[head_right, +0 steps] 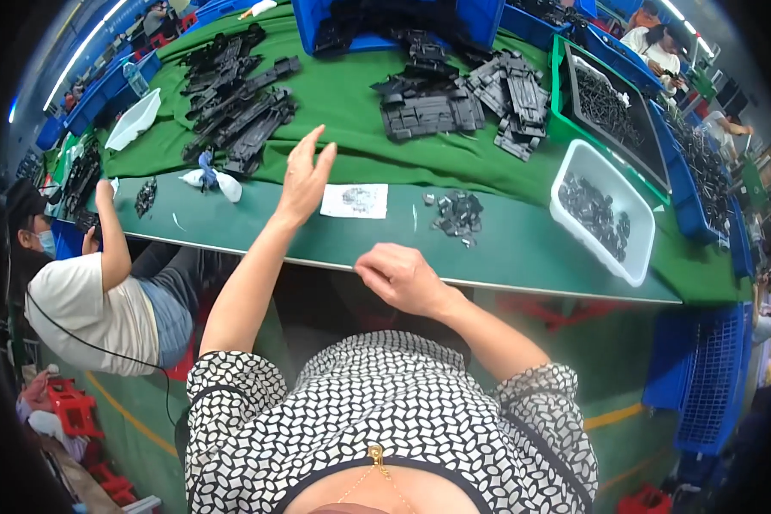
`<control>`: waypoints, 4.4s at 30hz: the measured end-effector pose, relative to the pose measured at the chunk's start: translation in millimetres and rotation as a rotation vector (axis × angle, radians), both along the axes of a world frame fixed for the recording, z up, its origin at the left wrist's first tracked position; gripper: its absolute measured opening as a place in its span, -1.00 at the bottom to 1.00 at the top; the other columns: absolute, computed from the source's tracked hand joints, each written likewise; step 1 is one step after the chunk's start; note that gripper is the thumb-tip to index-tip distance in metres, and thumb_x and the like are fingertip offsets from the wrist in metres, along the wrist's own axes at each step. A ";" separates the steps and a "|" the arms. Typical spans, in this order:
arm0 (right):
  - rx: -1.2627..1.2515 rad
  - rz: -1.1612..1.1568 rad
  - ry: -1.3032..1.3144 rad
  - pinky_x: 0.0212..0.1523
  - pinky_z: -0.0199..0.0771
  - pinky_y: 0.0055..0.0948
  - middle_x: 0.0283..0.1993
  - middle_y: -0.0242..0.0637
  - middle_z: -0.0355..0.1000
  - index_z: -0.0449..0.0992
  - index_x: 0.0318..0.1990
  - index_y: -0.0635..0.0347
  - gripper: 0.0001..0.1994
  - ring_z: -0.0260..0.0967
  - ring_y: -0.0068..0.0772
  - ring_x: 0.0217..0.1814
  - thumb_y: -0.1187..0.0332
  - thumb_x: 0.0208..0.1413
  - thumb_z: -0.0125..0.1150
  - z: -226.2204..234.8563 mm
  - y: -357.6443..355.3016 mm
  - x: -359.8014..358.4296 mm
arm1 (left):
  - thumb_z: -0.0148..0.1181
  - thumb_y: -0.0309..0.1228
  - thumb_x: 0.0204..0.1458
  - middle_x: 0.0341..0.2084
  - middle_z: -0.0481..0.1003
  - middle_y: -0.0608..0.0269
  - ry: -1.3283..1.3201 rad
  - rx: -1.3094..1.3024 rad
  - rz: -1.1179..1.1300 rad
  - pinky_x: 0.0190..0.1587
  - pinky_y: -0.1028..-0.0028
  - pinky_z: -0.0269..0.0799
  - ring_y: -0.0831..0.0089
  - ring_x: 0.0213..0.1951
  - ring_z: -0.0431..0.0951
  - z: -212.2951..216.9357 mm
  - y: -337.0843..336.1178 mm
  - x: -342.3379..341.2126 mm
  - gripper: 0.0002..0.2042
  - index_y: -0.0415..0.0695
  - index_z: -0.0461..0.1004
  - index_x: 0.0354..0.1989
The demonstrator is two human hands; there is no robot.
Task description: Assemble small plastic components into a larger toy chassis on a factory production line.
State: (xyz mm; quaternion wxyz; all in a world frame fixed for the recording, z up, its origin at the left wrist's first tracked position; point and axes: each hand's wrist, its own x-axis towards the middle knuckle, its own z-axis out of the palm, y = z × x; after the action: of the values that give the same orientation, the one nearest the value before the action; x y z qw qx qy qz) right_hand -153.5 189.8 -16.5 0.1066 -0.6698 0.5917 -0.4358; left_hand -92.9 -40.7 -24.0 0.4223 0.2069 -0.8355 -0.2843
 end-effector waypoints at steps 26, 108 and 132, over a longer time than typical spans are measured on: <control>0.463 -0.170 0.120 -0.41 0.31 -0.53 -0.50 -0.39 0.40 0.51 -0.23 0.35 -0.77 0.27 -0.65 -0.44 0.32 0.14 0.15 110.7 -83.3 -214.7 | -0.08 -0.29 0.26 -0.08 0.49 0.00 0.057 0.489 0.022 0.09 0.42 0.30 0.23 0.01 0.46 -4.4 23.5 54.2 -0.65 -0.31 0.38 0.05; 0.433 -0.243 0.354 0.25 0.21 -0.14 0.32 0.27 -0.05 0.05 0.38 -0.29 -0.15 0.05 0.23 0.31 0.46 -0.11 0.29 -18.4 -449.7 -472.2 | 0.14 -0.11 0.03 0.26 0.14 0.14 -0.685 0.002 -0.177 0.39 0.07 -0.22 0.14 0.37 -0.04 4.5 -1.1 90.4 -0.43 -0.01 0.25 0.23; 0.245 -0.823 -0.595 -0.16 0.32 -0.65 -0.13 -0.38 0.44 0.41 0.03 0.22 -0.63 0.37 -0.61 -0.15 0.38 0.06 0.31 168.1 -211.7 -398.0 | 0.22 -0.13 -0.06 0.18 0.20 0.14 -0.817 -0.057 -0.217 0.30 -0.01 -0.05 0.10 0.29 0.08 7.9 -13.3 87.9 -0.45 0.04 0.33 0.17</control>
State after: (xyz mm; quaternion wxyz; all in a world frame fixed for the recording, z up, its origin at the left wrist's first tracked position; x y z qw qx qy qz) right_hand -551.5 -22.0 151.6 0.1677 -0.2118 0.7968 -0.5406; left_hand -5.0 -54.0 -16.1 0.0298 0.2018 -0.9587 -0.1983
